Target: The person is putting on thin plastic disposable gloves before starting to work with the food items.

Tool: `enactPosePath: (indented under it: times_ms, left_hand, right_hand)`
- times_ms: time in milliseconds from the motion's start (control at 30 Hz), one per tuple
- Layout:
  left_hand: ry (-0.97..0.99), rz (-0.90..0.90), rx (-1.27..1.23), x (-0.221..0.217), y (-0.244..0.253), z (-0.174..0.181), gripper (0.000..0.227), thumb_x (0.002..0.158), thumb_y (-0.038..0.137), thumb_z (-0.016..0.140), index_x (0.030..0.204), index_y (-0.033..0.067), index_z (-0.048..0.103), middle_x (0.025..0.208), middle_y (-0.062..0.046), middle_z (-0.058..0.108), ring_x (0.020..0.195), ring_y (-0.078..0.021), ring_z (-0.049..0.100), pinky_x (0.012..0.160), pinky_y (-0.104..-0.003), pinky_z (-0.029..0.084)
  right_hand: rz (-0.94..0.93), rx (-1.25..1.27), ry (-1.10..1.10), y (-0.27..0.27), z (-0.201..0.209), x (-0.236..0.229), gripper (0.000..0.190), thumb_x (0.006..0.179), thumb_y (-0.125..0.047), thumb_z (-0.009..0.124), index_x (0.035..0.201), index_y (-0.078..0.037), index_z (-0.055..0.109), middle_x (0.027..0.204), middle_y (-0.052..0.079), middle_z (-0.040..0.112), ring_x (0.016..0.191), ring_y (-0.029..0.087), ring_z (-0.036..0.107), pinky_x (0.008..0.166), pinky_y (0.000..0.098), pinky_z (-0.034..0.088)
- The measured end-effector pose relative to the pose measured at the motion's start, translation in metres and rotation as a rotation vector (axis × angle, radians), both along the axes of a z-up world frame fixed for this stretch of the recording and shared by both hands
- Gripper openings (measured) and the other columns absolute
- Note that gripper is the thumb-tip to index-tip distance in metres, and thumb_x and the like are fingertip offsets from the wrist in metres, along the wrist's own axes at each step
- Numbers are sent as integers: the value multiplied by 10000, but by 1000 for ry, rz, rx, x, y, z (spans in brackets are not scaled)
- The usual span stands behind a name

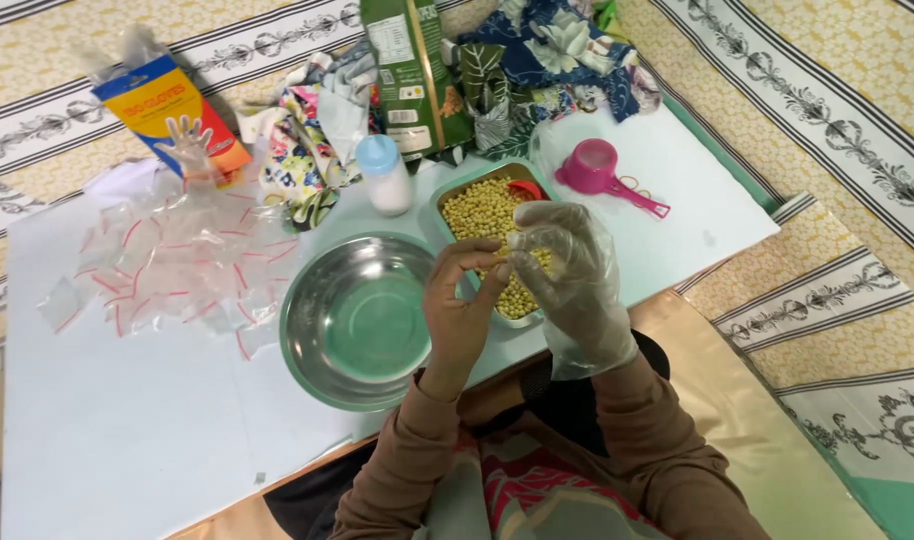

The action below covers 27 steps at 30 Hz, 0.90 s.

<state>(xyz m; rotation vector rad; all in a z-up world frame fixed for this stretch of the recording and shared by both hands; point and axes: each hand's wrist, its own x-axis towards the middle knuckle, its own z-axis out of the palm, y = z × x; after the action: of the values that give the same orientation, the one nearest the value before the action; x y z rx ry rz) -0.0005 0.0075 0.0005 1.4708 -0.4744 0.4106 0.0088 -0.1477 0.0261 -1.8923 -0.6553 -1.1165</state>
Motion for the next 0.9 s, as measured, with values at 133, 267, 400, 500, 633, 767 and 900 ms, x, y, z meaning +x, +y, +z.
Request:
enactPosePath:
  times_ms: [133,267,400,500,633,767,900]
  left_hand:
    - [14,24,-113,-6,31,2,79,946,112,775,984,49,749,969,-116,743,967,-253,703,930,-427,513]
    - [24,90,-119,-12,56,13,82,861,93,850,897,64,781,850,-74,766,836,-164,695,885,-340,534]
    - [-21,205,-68,-16,78,18,109,853,89,861,900,39,776,764,-81,711,794,-130,653,826,-331,534]
    - [-30,250,-65,-22,94,29,112,840,104,873,889,51,788,725,-52,695,744,-118,633,797,-317,534]
    - [-38,297,-70,-27,111,36,124,849,113,867,922,54,786,735,-44,697,760,-108,628,811,-306,529]
    - [35,312,-129,-25,127,39,117,864,69,848,949,39,773,761,-45,700,789,-77,607,813,-289,523]
    - [69,267,-195,-5,142,33,86,911,55,792,976,47,737,759,-25,674,782,-68,625,803,-265,513]
  right_hand:
    - [108,68,58,35,13,-14,202,983,-262,709,987,-65,754,1090,160,707,1033,343,705,876,442,582]
    - [305,135,216,63,12,-16,434,968,-396,693,1200,-31,730,1210,209,675,1158,384,671,972,497,554]
    - [413,141,275,94,27,-23,237,1000,-189,676,1075,25,745,1152,261,688,1055,457,693,893,547,552]
    - [466,208,267,110,18,-20,152,991,-100,679,1020,40,731,1090,260,705,986,418,717,851,515,565]
    - [541,326,307,127,8,-20,226,986,-214,702,910,-6,747,1044,220,712,941,311,711,833,423,566]
    - [897,461,325,138,15,-24,272,1013,-250,643,975,9,720,948,222,699,872,298,702,845,458,565]
    - [1329,595,304,146,14,-26,284,1005,-221,633,1110,34,700,839,231,704,782,316,707,865,533,564]
